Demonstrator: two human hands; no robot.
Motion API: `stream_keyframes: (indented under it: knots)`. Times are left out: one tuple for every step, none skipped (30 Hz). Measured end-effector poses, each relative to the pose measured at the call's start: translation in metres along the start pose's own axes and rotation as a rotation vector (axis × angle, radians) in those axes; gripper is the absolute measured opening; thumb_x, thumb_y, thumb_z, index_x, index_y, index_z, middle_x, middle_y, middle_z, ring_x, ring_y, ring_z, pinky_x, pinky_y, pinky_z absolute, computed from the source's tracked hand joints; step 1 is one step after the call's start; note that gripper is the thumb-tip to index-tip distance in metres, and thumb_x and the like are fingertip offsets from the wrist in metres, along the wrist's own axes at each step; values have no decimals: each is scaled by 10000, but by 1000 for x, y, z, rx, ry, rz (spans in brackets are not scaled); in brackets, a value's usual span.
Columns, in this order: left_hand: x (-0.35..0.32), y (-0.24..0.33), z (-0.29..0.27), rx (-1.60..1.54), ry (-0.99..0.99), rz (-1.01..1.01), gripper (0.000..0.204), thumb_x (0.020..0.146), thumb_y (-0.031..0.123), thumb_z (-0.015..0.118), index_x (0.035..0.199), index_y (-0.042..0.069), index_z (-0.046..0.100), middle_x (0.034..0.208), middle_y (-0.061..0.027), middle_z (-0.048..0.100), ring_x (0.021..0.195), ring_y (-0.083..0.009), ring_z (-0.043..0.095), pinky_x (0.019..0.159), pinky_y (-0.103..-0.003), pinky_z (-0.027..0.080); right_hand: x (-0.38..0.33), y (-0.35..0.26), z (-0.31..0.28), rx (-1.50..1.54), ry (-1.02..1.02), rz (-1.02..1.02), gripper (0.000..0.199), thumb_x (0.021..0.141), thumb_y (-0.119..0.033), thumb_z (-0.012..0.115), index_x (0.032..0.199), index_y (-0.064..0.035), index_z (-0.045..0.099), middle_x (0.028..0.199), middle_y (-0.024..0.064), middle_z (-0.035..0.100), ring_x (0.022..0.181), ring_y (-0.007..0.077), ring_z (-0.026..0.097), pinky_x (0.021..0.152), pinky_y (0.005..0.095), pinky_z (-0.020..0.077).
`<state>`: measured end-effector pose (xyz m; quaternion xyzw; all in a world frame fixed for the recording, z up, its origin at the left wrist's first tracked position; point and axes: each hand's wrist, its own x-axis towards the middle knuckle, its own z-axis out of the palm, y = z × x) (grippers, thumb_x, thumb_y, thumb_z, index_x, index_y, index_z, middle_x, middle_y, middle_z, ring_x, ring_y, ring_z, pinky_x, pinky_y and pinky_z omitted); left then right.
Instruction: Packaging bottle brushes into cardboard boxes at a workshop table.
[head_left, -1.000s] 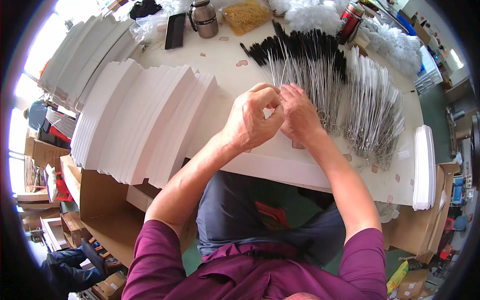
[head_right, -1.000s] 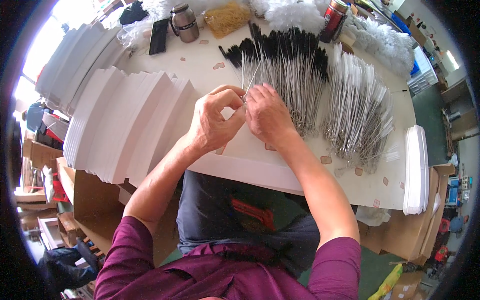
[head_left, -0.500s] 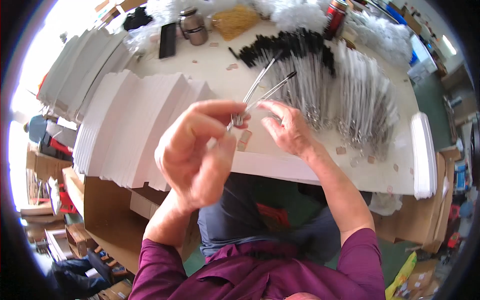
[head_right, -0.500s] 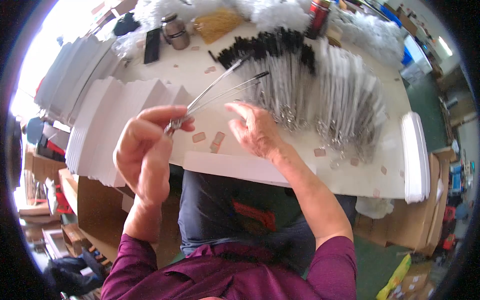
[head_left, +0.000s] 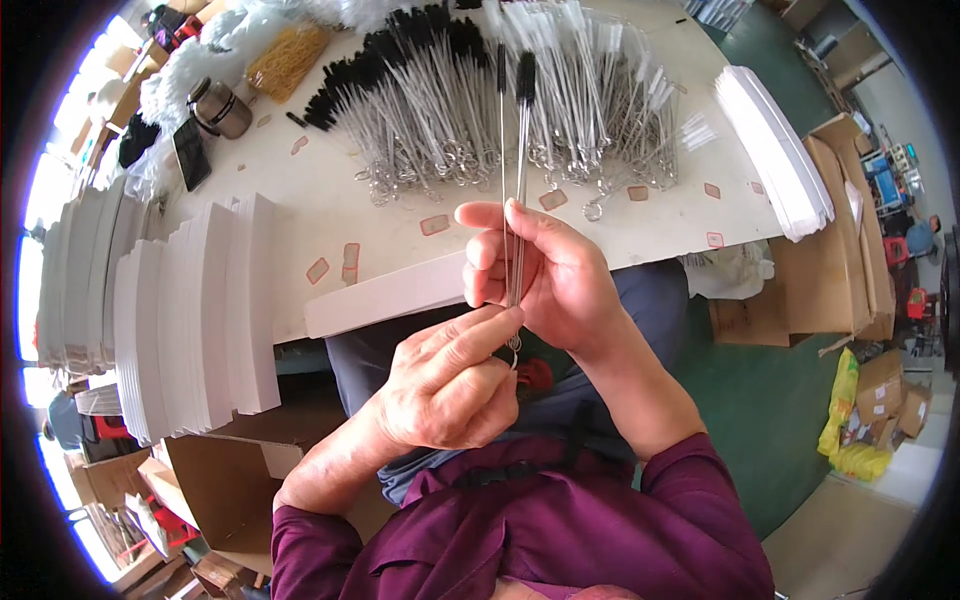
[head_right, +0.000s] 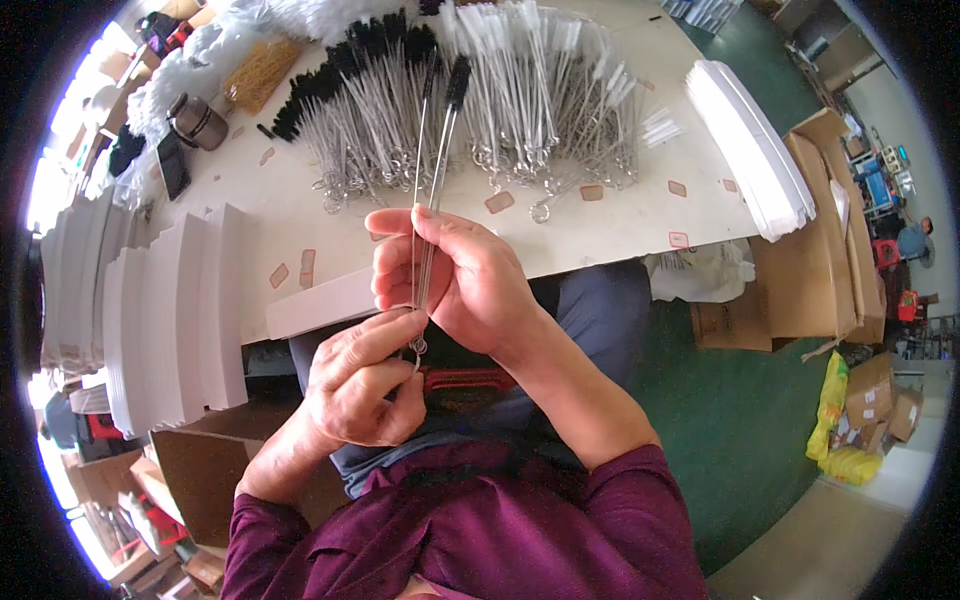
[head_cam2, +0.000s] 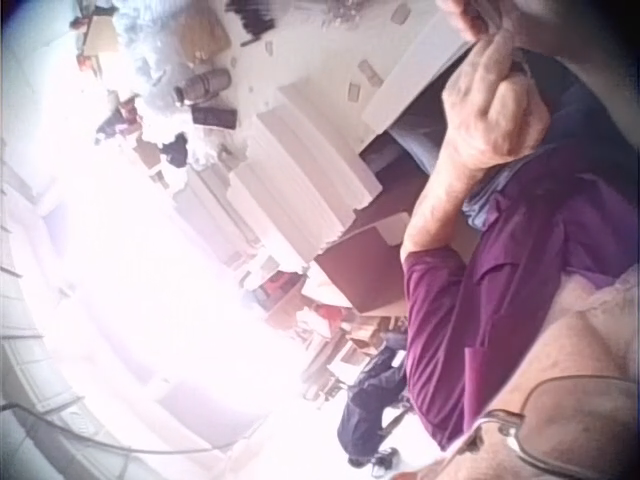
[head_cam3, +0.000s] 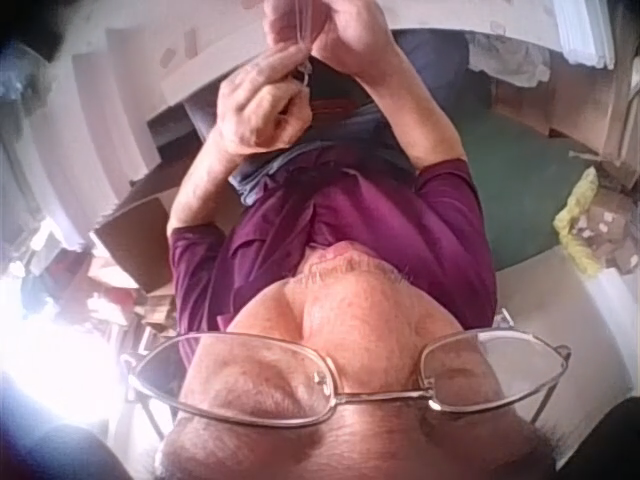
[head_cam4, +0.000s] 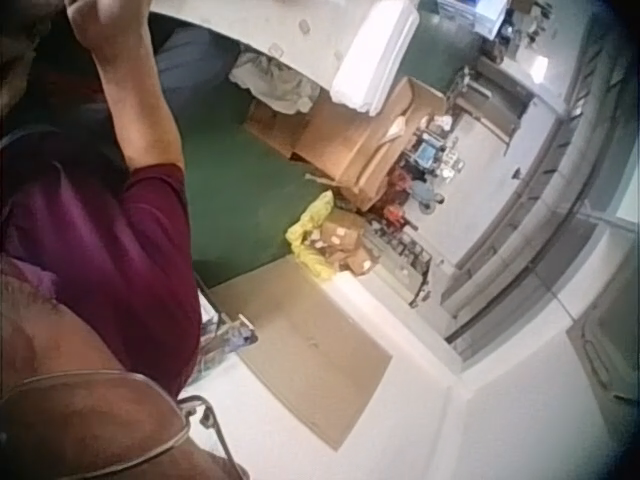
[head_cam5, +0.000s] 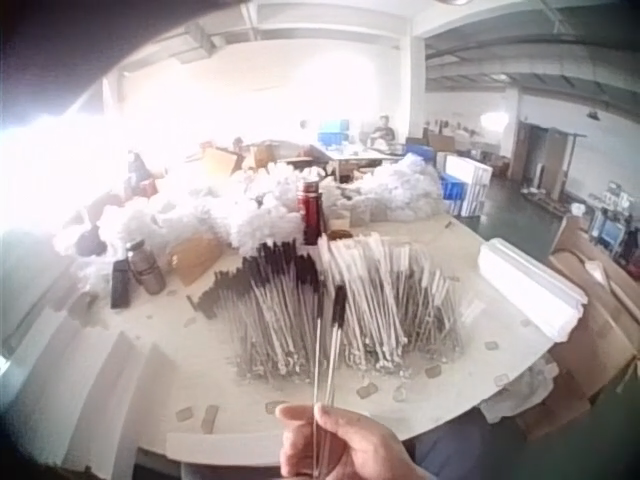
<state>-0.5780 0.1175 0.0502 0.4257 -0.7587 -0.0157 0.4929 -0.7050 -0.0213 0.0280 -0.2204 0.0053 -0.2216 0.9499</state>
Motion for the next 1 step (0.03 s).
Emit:
stream_keyframes:
  knots:
    - [-1, 1, 5, 4, -24, 17, 242, 707, -60, 691, 904, 21, 576, 1212, -270, 688, 1049, -428, 721, 898, -439, 597, -4, -3, -9, 94, -72, 6, 495, 1107, -344, 424, 1371, 58, 544, 1082, 181, 727, 989, 294, 708, 951, 429, 547]
